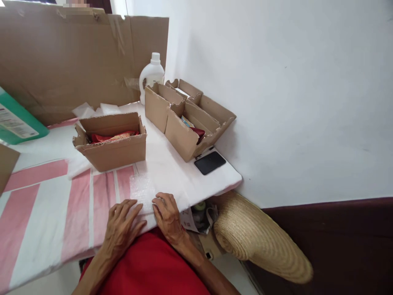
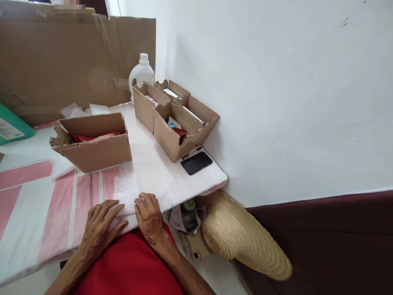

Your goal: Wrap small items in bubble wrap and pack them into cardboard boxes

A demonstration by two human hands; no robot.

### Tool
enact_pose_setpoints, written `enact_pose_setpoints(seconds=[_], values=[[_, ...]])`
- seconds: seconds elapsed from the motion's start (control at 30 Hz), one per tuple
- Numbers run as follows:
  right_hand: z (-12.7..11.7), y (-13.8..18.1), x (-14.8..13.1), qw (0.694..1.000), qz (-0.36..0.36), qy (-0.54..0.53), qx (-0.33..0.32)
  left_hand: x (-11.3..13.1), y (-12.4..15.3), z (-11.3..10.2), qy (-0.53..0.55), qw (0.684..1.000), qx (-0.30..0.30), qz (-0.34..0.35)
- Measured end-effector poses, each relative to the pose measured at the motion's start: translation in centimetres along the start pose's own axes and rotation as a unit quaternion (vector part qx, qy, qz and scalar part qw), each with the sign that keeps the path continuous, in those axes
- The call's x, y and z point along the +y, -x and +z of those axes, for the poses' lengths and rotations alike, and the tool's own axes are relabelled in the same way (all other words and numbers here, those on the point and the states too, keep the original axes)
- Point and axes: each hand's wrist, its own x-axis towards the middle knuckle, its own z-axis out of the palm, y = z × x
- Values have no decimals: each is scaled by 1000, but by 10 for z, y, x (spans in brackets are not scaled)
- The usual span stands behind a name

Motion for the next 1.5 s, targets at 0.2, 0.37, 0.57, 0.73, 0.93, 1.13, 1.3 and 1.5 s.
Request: enact_pose_setpoints(seconds=[0.2, 0.37, 0.57, 0.73, 0.93, 1.13, 1.3, 1.5], values=[[-11, -4, 16, 990, -90, 10, -106, -19, -8, 1, 19, 998, -45, 39], [-15, -25, 22, 988, -104, -31, -107, -29, -17, -8, 99, 992, -75, 11], [-4, -60, 21, 989, 29, -133, -56, -39, -44, -8, 223, 945, -71, -227], [21, -79, 29, 987, 106, -110, -43, -49, -60, 7, 199, 943, -9, -266], [23, -76, 25, 997, 74, -13, 6, -34, -44, 20, 5, 999, -3, -34], [1, -72, 20, 988, -100, 31, -113, -34, -38, 34, -3, 998, -70, 4], [0, -71, 37, 969, -178, 98, -138, -48, -49, 27, 28, 996, -63, 49], [-42, -106, 17, 948, -236, 135, -163, -45, -87, -11, 104, 990, -65, 67]])
